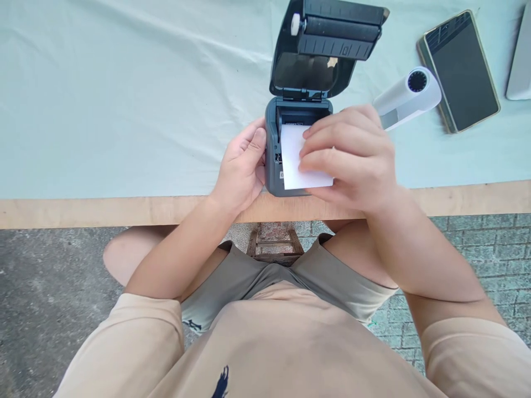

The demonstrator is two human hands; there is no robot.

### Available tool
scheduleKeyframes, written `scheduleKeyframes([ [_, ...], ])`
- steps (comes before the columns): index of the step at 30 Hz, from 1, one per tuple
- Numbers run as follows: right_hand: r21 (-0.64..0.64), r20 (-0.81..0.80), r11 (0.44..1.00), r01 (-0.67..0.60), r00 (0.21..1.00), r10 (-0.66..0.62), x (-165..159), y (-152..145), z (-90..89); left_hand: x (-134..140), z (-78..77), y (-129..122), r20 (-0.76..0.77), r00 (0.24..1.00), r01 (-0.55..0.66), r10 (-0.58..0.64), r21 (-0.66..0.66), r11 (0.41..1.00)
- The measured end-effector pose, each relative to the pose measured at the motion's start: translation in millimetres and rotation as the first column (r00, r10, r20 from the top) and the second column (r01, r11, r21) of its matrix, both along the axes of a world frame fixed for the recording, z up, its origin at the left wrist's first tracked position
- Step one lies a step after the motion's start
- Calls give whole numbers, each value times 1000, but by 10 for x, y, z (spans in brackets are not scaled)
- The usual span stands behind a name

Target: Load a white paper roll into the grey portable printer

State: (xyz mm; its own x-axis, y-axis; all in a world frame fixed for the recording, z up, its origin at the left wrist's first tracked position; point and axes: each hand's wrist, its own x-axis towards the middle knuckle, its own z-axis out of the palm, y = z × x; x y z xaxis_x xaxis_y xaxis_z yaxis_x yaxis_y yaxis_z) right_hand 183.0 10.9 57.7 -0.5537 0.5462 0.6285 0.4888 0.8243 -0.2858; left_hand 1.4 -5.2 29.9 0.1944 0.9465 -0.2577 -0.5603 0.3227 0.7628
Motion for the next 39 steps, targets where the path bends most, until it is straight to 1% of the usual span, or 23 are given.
scheduleKeyframes([
  [3,-16,54,999,-35,998,36,15,-58,-15,-10,3,8,25,1000,4,-5,15,1000],
  [6,4,76,998,-55,996,55,37,-59,-44,-32,-13,6,37,996,82,-86,96,992],
  [8,15,46,998,-63,997,62,55,-39,-59,-50,-26,0,-34,992,128,-124,131,983],
  [10,22,-29,999,-47,998,47,80,-8,-59,-65,-31,-6,-134,984,136,-118,129,982],
  [12,8,-129,999,43,991,-41,109,23,-40,-76,-32,-9,-189,975,139,-115,122,983],
  [14,-82,-217,980,181,957,-195,137,49,-15,-81,-41,-7,-199,973,146,-117,133,980],
  [15,-153,-239,965,215,939,-247,147,57,-6,-81,-56,-2,-202,972,147,-117,142,979],
  [16,-231,-243,949,215,932,-270,154,63,-3,-81,-80,5,-207,972,148,-115,152,977],
  [18,-346,-270,927,147,930,-248,158,67,-14,-79,-154,30,-216,970,147,-107,180,973],
  [20,-378,-325,921,93,918,-226,152,60,-37,-79,-249,61,-195,976,149,-99,261,954],
  [22,-375,-384,921,105,887,-258,139,42,-51,-81,-330,89,-199,974,165,-110,287,944],
  [24,-399,-396,909,118,872,-287,125,17,-39,-85,-373,103,-215,970,175,-113,298,938],
  [26,-449,-373,888,103,881,-291,112,-3,-11,-88,-376,104,-238,965,183,-112,299,936],
  [28,-509,-345,859,62,899,-269,101,-7,10,-89,-354,97,-261,959,185,-108,294,938],
  [30,-532,-361,846,31,896,-260,92,5,8,-85,-324,88,-272,957,180,-100,285,941],
  [32,-529,-394,848,44,872,-292,87,27,-16,-80,-296,78,-271,958,170,-94,273,947],
  [34,-494,-423,867,64,854,-303,85,47,-48,-74,-269,68,-266,959,165,-94,258,952],
  [37,-475,-369,878,62,892,-263,84,57,-78,-72,-235,54,-256,961,168,-106,236,957],
  [39,-494,-306,866,75,918,-254,80,52,-80,-74,-215,46,-241,964,165,-109,226,960],
])
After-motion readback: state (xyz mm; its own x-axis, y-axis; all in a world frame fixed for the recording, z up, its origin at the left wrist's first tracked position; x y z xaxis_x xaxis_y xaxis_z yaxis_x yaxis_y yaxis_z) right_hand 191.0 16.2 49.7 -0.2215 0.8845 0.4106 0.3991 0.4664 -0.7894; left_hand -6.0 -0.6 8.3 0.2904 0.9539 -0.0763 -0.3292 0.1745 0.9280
